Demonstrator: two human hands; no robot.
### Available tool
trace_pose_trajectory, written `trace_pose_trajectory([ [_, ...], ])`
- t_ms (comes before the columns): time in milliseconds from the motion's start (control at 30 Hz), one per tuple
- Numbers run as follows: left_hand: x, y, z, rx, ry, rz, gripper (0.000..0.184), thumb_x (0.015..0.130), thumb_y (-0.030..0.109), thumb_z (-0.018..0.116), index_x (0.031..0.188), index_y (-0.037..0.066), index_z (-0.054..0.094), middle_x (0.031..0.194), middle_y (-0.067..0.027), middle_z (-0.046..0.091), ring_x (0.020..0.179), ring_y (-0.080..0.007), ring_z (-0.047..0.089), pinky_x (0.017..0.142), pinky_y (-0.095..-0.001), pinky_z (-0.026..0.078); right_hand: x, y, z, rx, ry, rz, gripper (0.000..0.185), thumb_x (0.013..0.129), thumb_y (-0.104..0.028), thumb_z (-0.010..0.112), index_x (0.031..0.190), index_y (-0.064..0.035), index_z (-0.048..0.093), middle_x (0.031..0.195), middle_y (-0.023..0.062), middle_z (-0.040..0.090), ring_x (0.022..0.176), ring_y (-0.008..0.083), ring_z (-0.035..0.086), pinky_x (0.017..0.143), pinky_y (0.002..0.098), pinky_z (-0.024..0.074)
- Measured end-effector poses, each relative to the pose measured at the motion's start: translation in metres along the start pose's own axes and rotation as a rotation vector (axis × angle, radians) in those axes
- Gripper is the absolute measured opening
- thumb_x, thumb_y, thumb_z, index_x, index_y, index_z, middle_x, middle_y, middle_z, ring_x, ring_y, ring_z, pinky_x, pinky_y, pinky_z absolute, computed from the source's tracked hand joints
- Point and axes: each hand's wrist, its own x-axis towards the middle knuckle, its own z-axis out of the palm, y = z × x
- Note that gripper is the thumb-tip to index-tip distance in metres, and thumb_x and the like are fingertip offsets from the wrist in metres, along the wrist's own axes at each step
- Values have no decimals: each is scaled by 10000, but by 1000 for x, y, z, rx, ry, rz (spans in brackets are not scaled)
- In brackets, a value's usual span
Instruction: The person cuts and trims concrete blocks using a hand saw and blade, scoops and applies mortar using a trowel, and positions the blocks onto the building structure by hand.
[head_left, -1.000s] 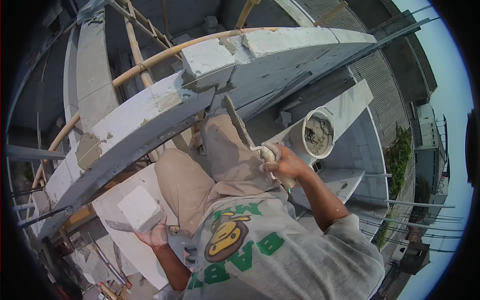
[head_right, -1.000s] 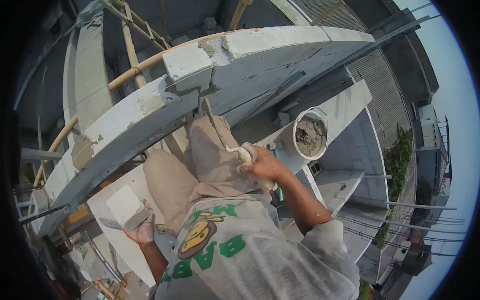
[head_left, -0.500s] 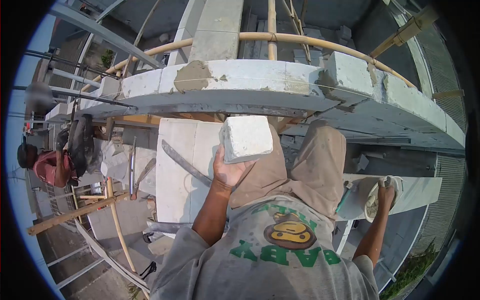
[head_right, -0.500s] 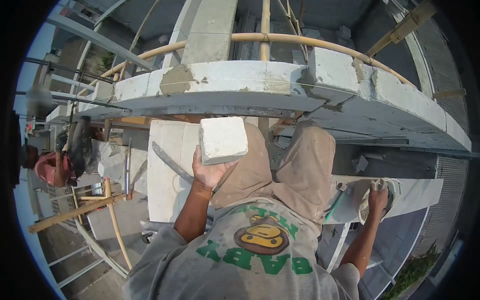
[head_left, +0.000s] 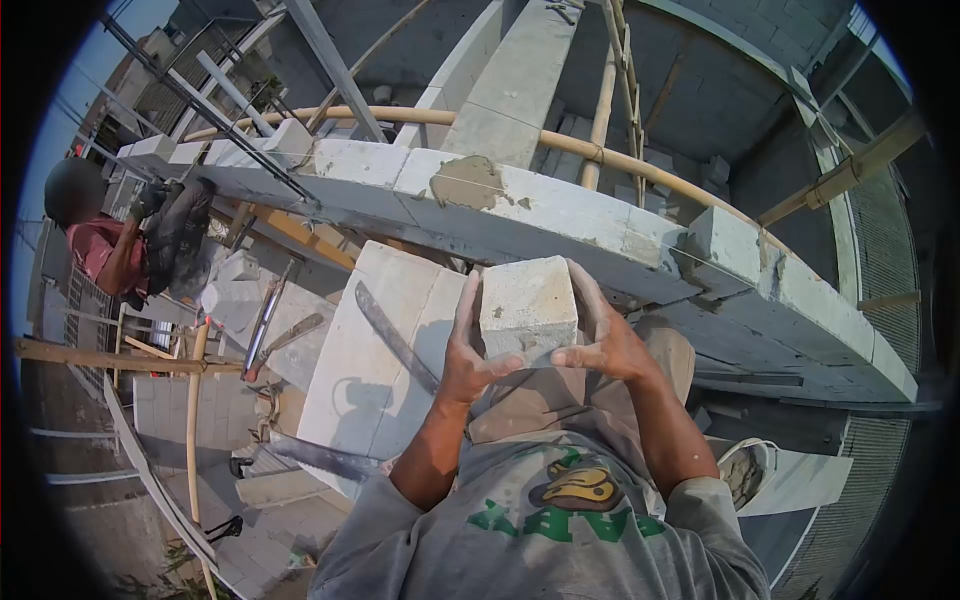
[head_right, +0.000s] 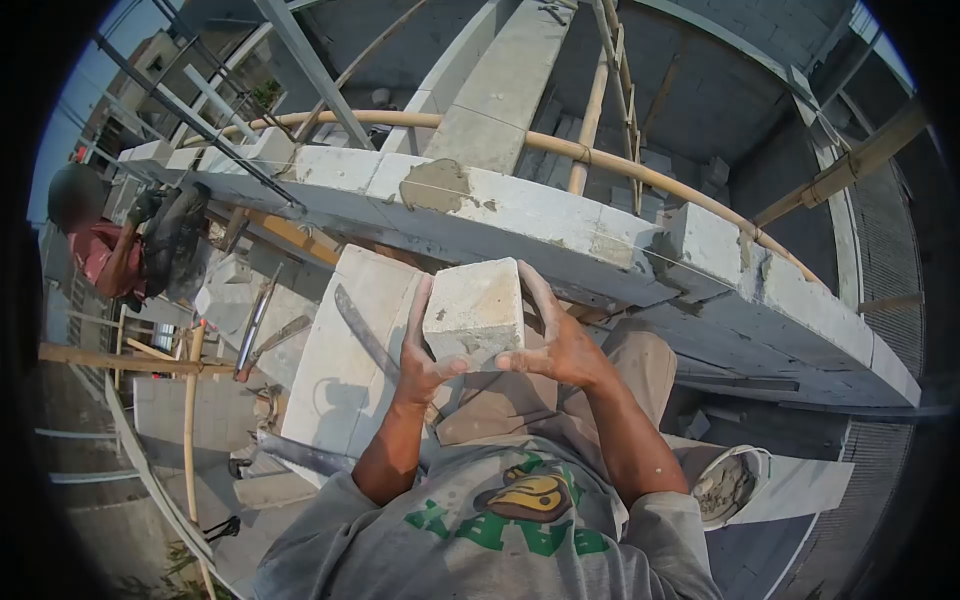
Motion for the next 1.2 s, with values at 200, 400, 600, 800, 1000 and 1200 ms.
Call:
trace_pose_trajectory([
  [200,12,5,-1,88,-74,133,1131,689,302,852,1490,-29,126,1484,-198,315,1363,-298,329,1111,-397,266,23,-69,-11,-268,97,-245,1128,501,-525,877,1385,5,418,1376,198,447,1290,334,428,1075,403,326],
  [400,19,-18,-55,371,405,-8,882,794,356,758,1438,-34,298,1465,-215,354,1355,-300,352,1090,-416,295,132,-122,-39,-636,357,-391,1068,531,-459,861,1388,-2,416,1306,216,480,1227,338,481,1018,407,393],
  [600,25,-59,-88,761,565,1,795,767,251,771,1391,-29,366,1420,-234,395,1337,-347,364,1088,-447,310,253,-74,-26,-979,110,-137,947,509,-439,869,1263,23,526,1176,256,543,1122,397,517,971,433,432],
  [800,78,-85,-90,1092,513,262,875,709,247,800,1402,-3,328,1421,-236,380,1347,-414,314,1109,-499,254,269,-53,-1,-1083,56,-89,1027,518,-464,870,1334,13,468,1214,250,516,1164,397,488,1014,417,400],
  [1000,125,-76,-72,1222,614,323,966,709,430,785,1413,-15,295,1409,-235,389,1326,-425,329,1082,-529,263,272,-47,11,-1165,7,-119,1027,534,-472,862,1357,-18,448,1240,249,499,1175,404,480,1014,433,399],
  [1200,160,-70,-65,1160,658,292,1052,693,477,783,1447,13,215,1445,-236,337,1363,-404,287,1067,-649,181,269,-47,15,-1198,-28,-133,955,606,-487,837,1366,-50,457,1271,252,491,1216,416,461,1015,452,403],
])
